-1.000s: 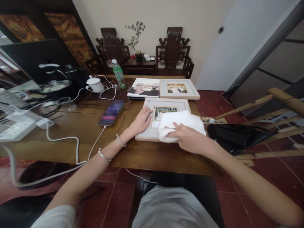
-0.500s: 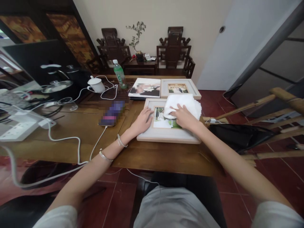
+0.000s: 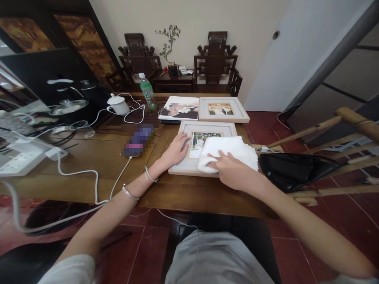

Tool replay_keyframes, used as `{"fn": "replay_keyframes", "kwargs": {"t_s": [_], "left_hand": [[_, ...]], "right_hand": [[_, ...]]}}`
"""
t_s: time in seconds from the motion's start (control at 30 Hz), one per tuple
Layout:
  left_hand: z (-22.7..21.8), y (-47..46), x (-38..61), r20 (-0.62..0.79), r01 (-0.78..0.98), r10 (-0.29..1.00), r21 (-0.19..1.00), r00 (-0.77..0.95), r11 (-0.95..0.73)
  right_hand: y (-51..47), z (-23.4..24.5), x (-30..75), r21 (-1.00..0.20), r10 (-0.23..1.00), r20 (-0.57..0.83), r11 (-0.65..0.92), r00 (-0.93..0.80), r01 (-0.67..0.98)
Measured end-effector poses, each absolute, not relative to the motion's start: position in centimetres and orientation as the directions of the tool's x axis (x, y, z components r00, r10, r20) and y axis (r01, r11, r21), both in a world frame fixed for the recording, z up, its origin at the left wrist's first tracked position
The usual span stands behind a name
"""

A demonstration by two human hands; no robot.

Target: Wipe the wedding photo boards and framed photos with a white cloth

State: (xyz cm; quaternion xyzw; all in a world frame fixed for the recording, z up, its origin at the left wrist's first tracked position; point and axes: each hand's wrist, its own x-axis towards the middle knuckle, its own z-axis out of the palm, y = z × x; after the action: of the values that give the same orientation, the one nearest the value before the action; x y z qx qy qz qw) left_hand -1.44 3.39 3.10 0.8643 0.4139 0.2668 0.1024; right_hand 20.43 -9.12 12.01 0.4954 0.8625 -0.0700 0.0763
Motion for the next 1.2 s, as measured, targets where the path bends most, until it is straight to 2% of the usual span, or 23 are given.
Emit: {"fn": "replay_keyframes", "kwargs": {"t_s": [0.1, 0.3, 0.53, 0.7, 0.8, 0.93, 1.07, 1.2], "left_hand": [[3.1, 3.4, -1.4, 0.379, 0.659, 0.771, 0.403, 0.511, -0.635], [3.2, 3.2, -1.4, 0.374, 0.660, 0.775, 0.407, 0.510, -0.631], [3.0, 3.3, -1.3, 0.368, 0.661, 0.782, 0.421, 0.502, -0.622], [3.0, 3.2, -1.2, 0.360, 0.658, 0.790, 0.438, 0.497, -0.613], [3.1, 3.1, -1.3, 0.366, 0.658, 0.784, 0.428, 0.501, -0.620], [3.2, 3.2, -1.4, 0.361, 0.662, 0.783, 0.418, 0.507, -0.622], [3.2, 3.3, -1.4, 0.374, 0.655, 0.770, 0.407, 0.517, -0.637], [3.3, 3.2, -1.5, 0.366, 0.662, 0.771, 0.396, 0.521, -0.636]], "right_hand": [[-7.2, 11.1, 20.9, -0.055, 0.862, -0.173, 0.474, -0.476, 0.879], [-3.2, 9.8, 22.2, 0.012, 0.892, 0.016, 0.453, -0.453, 0.892], [-3.7, 10.6, 21.1, 0.049, 0.902, -0.054, 0.431, -0.428, 0.901], [-8.2, 11.8, 20.0, -0.010, 0.850, -0.166, 0.506, -0.500, 0.863], [-10.2, 12.1, 19.9, -0.070, 0.816, -0.136, 0.557, -0.561, 0.827], [-10.2, 11.3, 20.1, -0.123, 0.821, -0.106, 0.549, -0.561, 0.826], [-7.2, 10.1, 21.2, -0.096, 0.846, -0.063, 0.523, -0.529, 0.847], [-3.0, 9.6, 22.7, -0.015, 0.872, 0.068, 0.487, -0.485, 0.873]]}}
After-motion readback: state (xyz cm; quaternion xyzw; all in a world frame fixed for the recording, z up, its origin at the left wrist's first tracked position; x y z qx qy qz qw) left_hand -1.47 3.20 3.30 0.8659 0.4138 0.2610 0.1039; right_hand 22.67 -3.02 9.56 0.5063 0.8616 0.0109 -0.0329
